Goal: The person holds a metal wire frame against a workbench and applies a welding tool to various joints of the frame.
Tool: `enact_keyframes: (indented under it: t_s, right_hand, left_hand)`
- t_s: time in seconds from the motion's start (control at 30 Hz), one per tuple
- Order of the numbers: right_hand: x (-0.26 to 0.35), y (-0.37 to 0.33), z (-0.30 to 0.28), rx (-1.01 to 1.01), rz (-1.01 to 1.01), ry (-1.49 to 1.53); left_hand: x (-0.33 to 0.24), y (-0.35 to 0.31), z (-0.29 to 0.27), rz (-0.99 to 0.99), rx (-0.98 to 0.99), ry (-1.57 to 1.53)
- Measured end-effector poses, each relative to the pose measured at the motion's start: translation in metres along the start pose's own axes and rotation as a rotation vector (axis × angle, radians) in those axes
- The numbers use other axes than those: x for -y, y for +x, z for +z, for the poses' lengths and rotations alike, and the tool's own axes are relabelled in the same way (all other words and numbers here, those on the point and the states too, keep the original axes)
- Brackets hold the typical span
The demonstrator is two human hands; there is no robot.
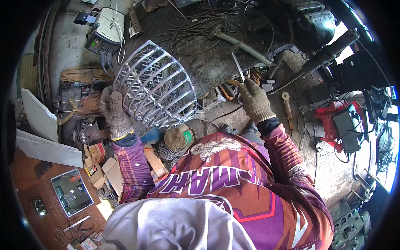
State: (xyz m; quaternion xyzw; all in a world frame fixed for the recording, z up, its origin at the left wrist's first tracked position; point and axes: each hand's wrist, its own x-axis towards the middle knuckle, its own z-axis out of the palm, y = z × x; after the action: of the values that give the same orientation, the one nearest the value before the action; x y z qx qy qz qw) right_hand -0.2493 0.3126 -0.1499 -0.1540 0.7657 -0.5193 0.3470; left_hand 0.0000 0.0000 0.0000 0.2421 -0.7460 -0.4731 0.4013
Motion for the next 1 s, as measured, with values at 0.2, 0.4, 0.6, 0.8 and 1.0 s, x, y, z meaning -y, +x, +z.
enact_keyframes:
  t_s: [0.2,0.4,0.6,0.8,1.0]
  right_hand:
    - [0.000,-0.008,-0.001,0.009,-0.088,-0.065]
    - [-0.013,-0.010,0.004,-0.009,-0.203,-0.089]
    - [-0.006,-0.021,0.002,-0.005,-0.174,-0.015]
    - [-0.001,-0.024,-0.001,0.027,-0.203,-0.017]
    - [0.005,-0.023,0.004,-0.005,-0.295,-0.054]
  left_hand:
    - [-0.017,0.020,0.033,0.056,0.180,0.456]
    - [0.003,0.041,0.085,-0.081,0.362,0.662]
    - [0.009,0.052,0.113,-0.245,0.414,0.799]
    - [0.026,0.049,0.123,-0.051,0.313,0.904]
    - [0.025,0.042,0.130,-0.046,0.281,0.972]
